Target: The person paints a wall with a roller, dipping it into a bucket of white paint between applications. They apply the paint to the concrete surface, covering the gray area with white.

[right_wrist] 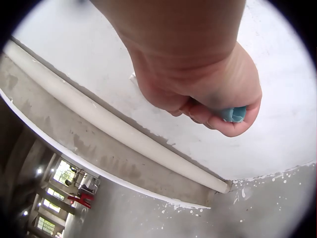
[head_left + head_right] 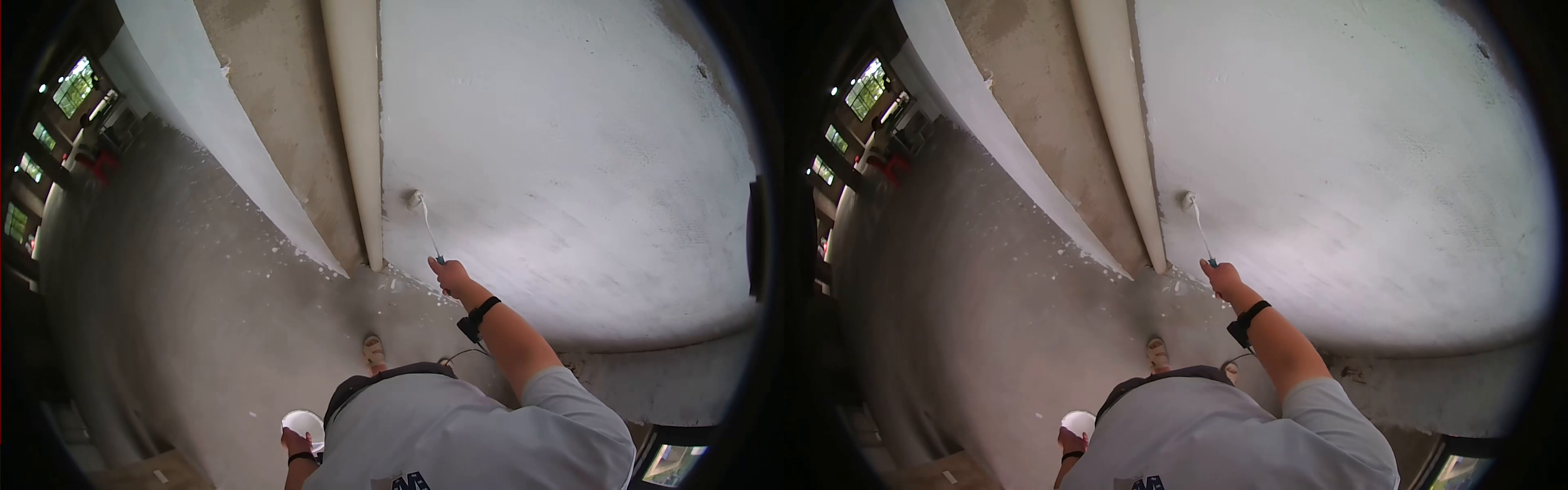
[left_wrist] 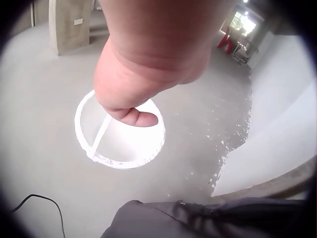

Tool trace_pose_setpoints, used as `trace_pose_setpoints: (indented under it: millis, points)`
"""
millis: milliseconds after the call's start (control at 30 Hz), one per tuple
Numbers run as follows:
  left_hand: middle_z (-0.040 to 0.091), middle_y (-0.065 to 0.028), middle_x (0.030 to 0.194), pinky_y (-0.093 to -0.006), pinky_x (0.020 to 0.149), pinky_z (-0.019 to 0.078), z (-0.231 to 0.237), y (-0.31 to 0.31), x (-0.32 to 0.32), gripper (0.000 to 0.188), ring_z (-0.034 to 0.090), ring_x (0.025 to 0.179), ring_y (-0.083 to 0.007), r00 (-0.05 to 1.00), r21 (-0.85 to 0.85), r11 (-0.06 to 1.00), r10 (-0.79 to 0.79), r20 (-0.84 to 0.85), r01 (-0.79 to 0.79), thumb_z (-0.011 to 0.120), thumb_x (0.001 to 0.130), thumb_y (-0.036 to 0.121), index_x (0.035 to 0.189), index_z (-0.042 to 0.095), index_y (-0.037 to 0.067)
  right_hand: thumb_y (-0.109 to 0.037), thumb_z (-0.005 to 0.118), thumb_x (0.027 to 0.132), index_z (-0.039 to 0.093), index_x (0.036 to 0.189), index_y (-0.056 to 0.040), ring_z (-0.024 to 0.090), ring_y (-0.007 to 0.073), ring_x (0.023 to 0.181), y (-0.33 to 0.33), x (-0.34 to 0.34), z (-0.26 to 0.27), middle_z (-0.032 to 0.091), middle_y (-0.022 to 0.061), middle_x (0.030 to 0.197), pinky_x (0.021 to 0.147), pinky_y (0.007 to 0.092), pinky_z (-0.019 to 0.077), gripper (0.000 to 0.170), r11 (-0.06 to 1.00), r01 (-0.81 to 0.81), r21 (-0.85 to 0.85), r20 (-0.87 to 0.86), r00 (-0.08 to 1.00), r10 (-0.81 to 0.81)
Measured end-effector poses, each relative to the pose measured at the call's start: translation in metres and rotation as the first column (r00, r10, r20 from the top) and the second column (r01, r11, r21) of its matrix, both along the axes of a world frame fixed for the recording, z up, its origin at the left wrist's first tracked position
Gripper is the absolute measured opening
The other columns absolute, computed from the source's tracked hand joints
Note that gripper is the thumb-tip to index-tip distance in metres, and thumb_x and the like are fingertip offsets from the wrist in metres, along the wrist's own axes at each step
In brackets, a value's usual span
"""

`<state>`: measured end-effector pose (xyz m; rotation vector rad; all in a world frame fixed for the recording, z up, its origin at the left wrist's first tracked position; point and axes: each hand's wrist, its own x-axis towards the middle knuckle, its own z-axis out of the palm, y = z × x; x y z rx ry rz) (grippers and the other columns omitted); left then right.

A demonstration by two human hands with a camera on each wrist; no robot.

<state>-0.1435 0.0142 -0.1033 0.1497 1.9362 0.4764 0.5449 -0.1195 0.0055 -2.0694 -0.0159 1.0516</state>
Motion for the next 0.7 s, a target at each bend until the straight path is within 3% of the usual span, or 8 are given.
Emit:
trace_pose_setpoints:
  millis: [67, 200, 300, 400, 500, 567, 600, 700]
  points:
    - [0.06, -0.0007, 0.135, -0.0379, 0.08, 0.0541, -0.016, 0.014, -0.012, 0.049, 0.057, 0.122, -0.023, 0.997, -0.003, 0.999, -0.054, 0.05, 0.054, 0.05, 0.095, 0.055, 0.132, 0.058, 0.023, -0.039, 0.068, 0.097, 0.055, 0.085, -0.0024, 0.049, 0.0178, 0.049, 0.03, -0.007, 0.021, 0.05, 0.0043, 0.066, 0.041, 0.0364, 0.0425, 0.041, 0.977, 0.092, 0.193, -0.088, 0.993, -0.076]
    - [0.06, -0.002, 0.136, -0.0399, 0.085, 0.0532, -0.017, 0.037, -0.008, 0.049, 0.056, 0.122, -0.0238, 0.986, 0.022, 0.997, -0.08, 0.143, 0.078, 0.051, 0.095, 0.053, 0.132, 0.057, 0.022, -0.036, 0.069, 0.096, 0.053, 0.088, -0.0025, 0.052, 0.0169, 0.053, 0.076, -0.012, 0.022, 0.051, 0.0047, 0.068, 0.042, 0.0351, 0.043, 0.038, 0.986, -0.018, 0.167, 0.005, 1.0, 0.017]
    - [0.058, -0.0042, 0.138, -0.0409, 0.089, 0.0525, -0.026, 0.053, -0.006, 0.05, 0.055, 0.123, -0.0249, 0.997, -0.036, 0.999, -0.01, 0.078, 0.012, 0.052, 0.095, 0.052, 0.134, 0.057, 0.021, -0.033, 0.07, 0.096, 0.053, 0.087, -0.0026, 0.05, 0.0171, 0.051, 0.097, -0.015, 0.014, 0.051, 0.0048, 0.067, 0.042, 0.0353, 0.0429, 0.036, 0.992, 0.016, 0.122, 0.044, 0.999, -0.021]
    - [0.056, -0.0056, 0.14, -0.0429, 0.091, 0.0521, -0.024, 0.064, 0.006, 0.052, 0.053, 0.124, -0.0258, 0.97, 0.022, 0.992, -0.128, 0.205, 0.126, 0.053, 0.095, 0.052, 0.136, 0.056, 0.02, -0.033, 0.069, 0.096, 0.054, 0.086, -0.0022, 0.05, 0.0179, 0.049, 0.097, -0.021, 0.01, 0.052, 0.0055, 0.066, 0.041, 0.036, 0.0436, 0.035, 0.989, 0.065, 0.135, 0.036, 0.997, -0.071]
    - [0.054, -0.0061, 0.143, -0.0445, 0.091, 0.0519, -0.019, 0.087, 0.036, 0.055, 0.052, 0.125, -0.0275, 0.975, 0.023, 0.99, -0.143, 0.168, 0.141, 0.053, 0.095, 0.052, 0.14, 0.053, 0.02, -0.033, 0.068, 0.096, 0.055, 0.086, -0.0013, 0.049, 0.0178, 0.048, 0.083, -0.027, 0.017, 0.052, 0.0058, 0.065, 0.041, 0.0362, 0.0434, 0.035, 0.992, 0.092, 0.085, 0.065, 0.993, -0.098]
    - [0.061, -0.0015, 0.127, -0.0423, 0.088, 0.05, -0.021, 0.103, 0.054, 0.046, 0.055, 0.116, -0.0224, 0.998, -0.052, 0.996, -0.068, 0.018, 0.069, 0.051, 0.096, 0.051, 0.134, 0.055, 0.025, -0.035, 0.067, 0.096, 0.056, 0.088, -0.0008, 0.051, 0.0178, 0.046, 0.06, -0.031, 0.011, 0.053, 0.0064, 0.063, 0.04, 0.0366, 0.0428, 0.037, 0.991, 0.121, 0.064, 0.097, 0.987, -0.127]
    - [0.043, -0.0099, 0.154, -0.0491, 0.096, 0.05, -0.022, 0.11, 0.055, 0.06, 0.049, 0.13, -0.032, 0.99, -0.021, 0.993, -0.114, 0.081, 0.116, 0.055, 0.097, 0.047, 0.148, 0.042, 0.017, -0.035, 0.067, 0.096, 0.056, 0.088, -0.0008, 0.051, 0.0178, 0.046, 0.048, -0.034, 0.012, 0.053, 0.0064, 0.063, 0.04, 0.0366, 0.0428, 0.037, 0.987, 0.144, 0.069, 0.092, 0.984, -0.15]
    - [0.04, -0.0103, 0.156, -0.0498, 0.097, 0.05, -0.029, 0.131, 0.069, 0.061, 0.047, 0.132, -0.0325, 0.984, -0.033, 0.986, -0.159, 0.077, 0.162, 0.056, 0.097, 0.045, 0.149, 0.041, 0.016, -0.039, 0.068, 0.095, 0.06, 0.09, -0.0018, 0.053, 0.0192, 0.042, 0.002, -0.048, 0.024, 0.055, 0.0073, 0.062, 0.038, 0.0366, 0.0411, 0.038, 0.978, 0.183, -0.095, 0.122, 0.978, -0.171]
